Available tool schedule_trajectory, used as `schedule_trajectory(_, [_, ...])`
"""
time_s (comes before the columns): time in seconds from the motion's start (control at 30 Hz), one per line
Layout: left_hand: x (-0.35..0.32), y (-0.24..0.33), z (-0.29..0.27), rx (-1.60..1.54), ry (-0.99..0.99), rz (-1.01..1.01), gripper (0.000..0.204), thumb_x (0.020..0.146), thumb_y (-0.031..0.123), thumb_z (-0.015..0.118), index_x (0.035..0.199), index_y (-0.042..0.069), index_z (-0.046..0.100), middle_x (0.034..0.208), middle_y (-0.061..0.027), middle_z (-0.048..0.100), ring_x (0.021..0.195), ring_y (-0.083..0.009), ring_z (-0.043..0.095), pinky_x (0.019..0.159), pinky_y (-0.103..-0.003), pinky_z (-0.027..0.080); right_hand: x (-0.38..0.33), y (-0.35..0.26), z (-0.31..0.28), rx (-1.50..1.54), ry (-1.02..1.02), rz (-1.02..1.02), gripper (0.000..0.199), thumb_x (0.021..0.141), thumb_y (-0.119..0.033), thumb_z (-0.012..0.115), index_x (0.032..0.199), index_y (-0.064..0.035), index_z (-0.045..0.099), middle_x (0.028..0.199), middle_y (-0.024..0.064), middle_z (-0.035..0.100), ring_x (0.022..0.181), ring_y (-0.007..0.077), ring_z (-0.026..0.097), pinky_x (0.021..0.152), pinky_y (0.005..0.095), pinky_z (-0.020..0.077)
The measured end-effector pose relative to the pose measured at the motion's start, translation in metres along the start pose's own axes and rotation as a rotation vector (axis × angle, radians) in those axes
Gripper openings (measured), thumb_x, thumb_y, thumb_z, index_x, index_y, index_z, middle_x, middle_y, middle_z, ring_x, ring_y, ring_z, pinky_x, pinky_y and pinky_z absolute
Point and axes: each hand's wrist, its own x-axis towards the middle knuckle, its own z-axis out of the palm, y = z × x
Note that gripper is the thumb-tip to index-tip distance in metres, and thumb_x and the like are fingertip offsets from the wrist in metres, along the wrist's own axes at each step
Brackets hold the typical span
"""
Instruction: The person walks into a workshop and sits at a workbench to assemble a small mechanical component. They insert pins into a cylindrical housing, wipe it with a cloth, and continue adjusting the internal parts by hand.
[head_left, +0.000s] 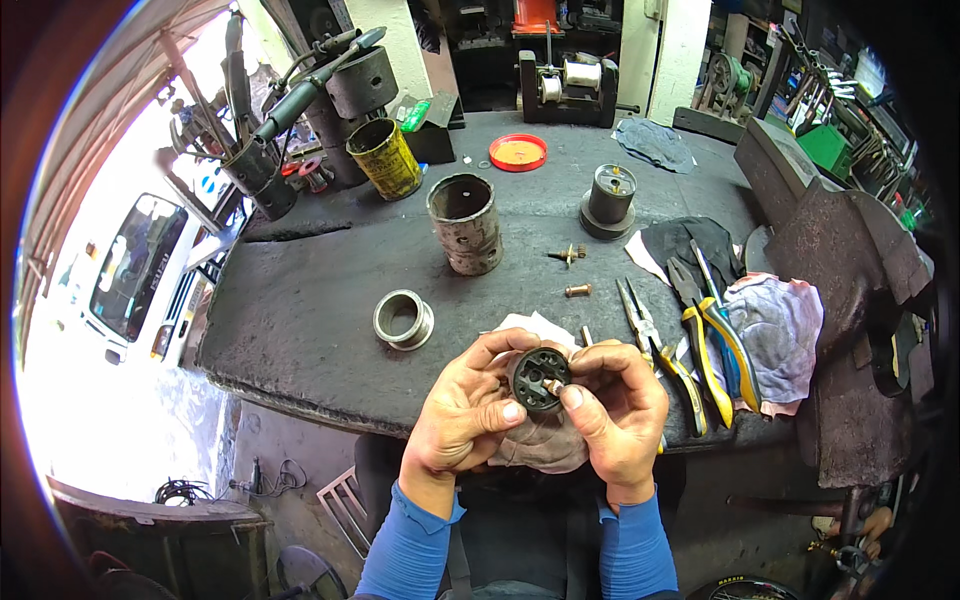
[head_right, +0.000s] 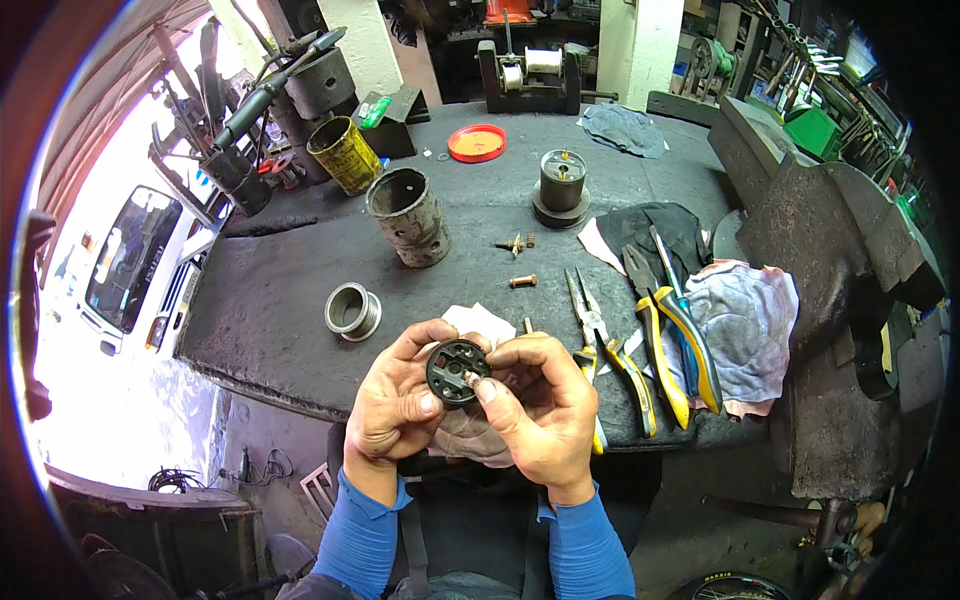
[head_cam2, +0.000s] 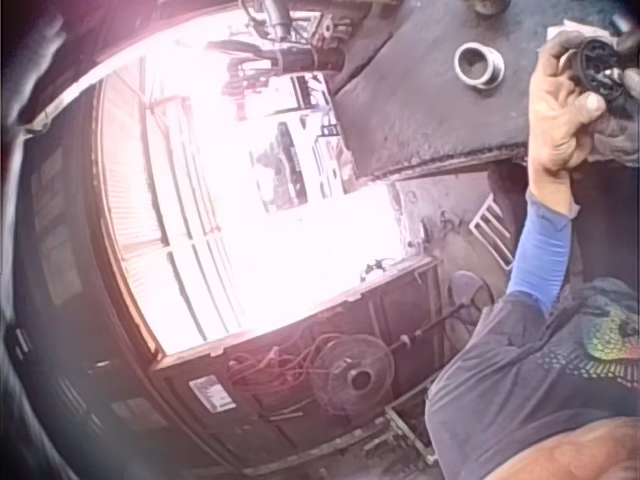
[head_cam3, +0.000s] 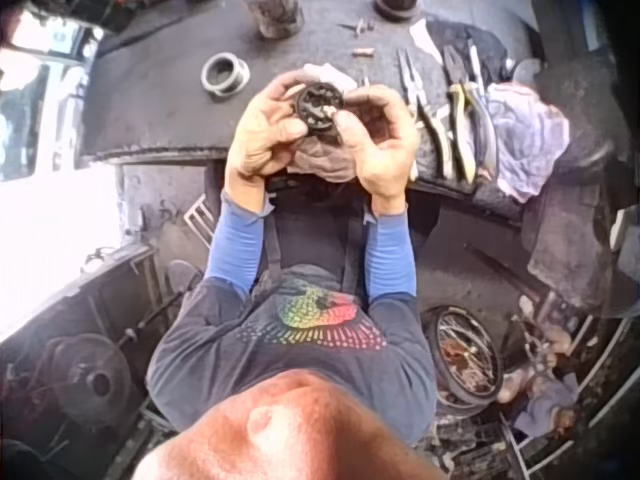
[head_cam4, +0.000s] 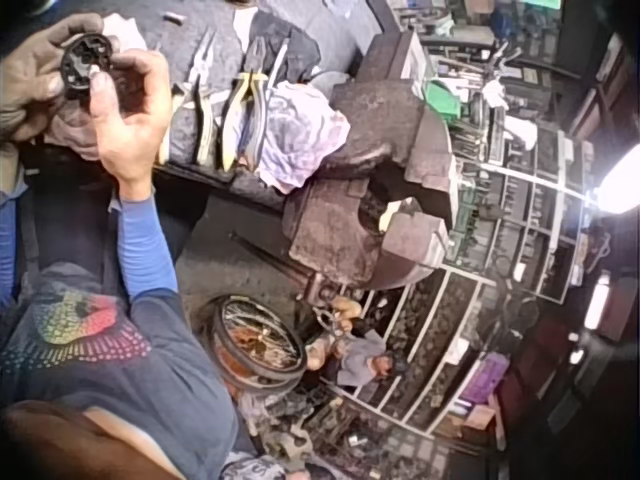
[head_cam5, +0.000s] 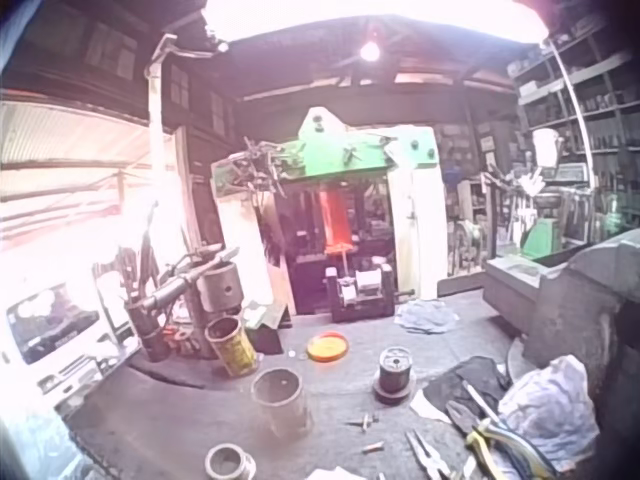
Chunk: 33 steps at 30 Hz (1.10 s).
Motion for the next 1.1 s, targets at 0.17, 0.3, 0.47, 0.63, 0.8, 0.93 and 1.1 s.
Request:
schedule_trajectory(0.17, [-0.001, 0.0, 0.001, 0.027, 0.001, 0.029, 0.07, 0.083, 0.004, 0.084, 0.144, 0.001, 0.049, 0.14, -0.0192, 0.058, 0.131, -0.0274, 0.057, 0.115, -0.04, 0.045, 0.001, -0.001, 0.003, -0.011, 0.031, 0.066, 0.029, 0.091, 0.002, 0.073, 0.117, 0.0013, 0.06, 0.103, 0.0042, 0.062, 0.09, 0.0088, 0.061, 0.083, 0.023, 0.0517])
schedule_trajectory(0.3, [0.0, 0.0, -0.001, 0.022, -0.048, 0.035, 0.068, 0.085, 0.004, 0.082, 0.145, 0.0, 0.048, 0.143, -0.0199, 0.057, 0.133, -0.0277, 0.056, 0.116, -0.041, 0.044, 0.003, -0.001, 0.002, 0.056, 0.068, 0.105, 0.034, 0.091, 0.0, 0.075, 0.12, 0.001, 0.058, 0.103, 0.0037, 0.063, 0.091, 0.0092, 0.062, 0.084, 0.023, 0.0522])
schedule_trajectory(0.47, [0.0, 0.002, 0.001, -0.049, -0.051, 0.015, 0.069, 0.089, 0.005, 0.079, 0.148, -0.001, 0.044, 0.148, -0.0201, 0.052, 0.134, -0.0285, 0.055, 0.117, -0.044, 0.044, 0.005, -0.001, -0.001, 0.044, 0.02, 0.151, 0.031, 0.092, -0.001, 0.074, 0.119, 0.0014, 0.059, 0.105, 0.0044, 0.066, 0.096, 0.0092, 0.063, 0.086, 0.0235, 0.0529])
schedule_trajectory(0.63, [0.003, 0.001, 0.003, -0.06, -0.029, 0.028, 0.07, 0.09, 0.004, 0.075, 0.151, 0.0, 0.041, 0.154, -0.0229, 0.045, 0.137, -0.0325, 0.052, 0.117, -0.047, 0.044, 0.005, -0.003, 0.006, 0.04, 0.009, 0.173, 0.031, 0.094, 0.0, 0.073, 0.122, 0.003, 0.061, 0.108, 0.0046, 0.067, 0.096, 0.0083, 0.064, 0.086, 0.0228, 0.0536])
schedule_trajectory(0.8, [0.002, 0.002, 0.005, -0.071, -0.029, 0.053, 0.064, 0.092, 0.002, 0.067, 0.151, -0.001, 0.041, 0.156, -0.0245, 0.043, 0.14, -0.0341, 0.05, 0.116, -0.048, 0.043, 0.007, -0.006, 0.01, 0.011, 0.019, 0.216, 0.029, 0.095, 0.0, 0.072, 0.122, 0.0033, 0.063, 0.104, 0.0062, 0.07, 0.087, 0.0085, 0.066, 0.076, 0.0226, 0.0556])
schedule_trajectory(0.93, [0.004, 0.0, 0.006, -0.016, -0.028, 0.064, 0.061, 0.093, 0.001, 0.059, 0.151, -0.002, 0.041, 0.157, -0.0239, 0.042, 0.14, -0.0331, 0.05, 0.116, -0.048, 0.043, 0.004, -0.004, 0.007, -0.069, 0.062, 0.21, 0.02, 0.095, 0.0, 0.071, 0.114, 0.0022, 0.065, 0.096, 0.0051, 0.071, 0.079, 0.0081, 0.067, 0.067, 0.0222, 0.0547])
schedule_trajectory(1.1, [0.002, -0.01, 0.013, 0.231, 0.107, 0.124, 0.061, 0.092, 0.001, 0.058, 0.151, -0.003, 0.043, 0.135, -0.0155, 0.059, 0.123, -0.0217, 0.059, 0.108, -0.039, 0.048, 0.0, 0.003, 0.016, -0.177, 0.155, 0.096, 0.017, 0.095, -0.002, 0.072, 0.109, 0.0012, 0.065, 0.089, 0.0038, 0.071, 0.072, 0.0066, 0.065, 0.064, 0.022, 0.0534])
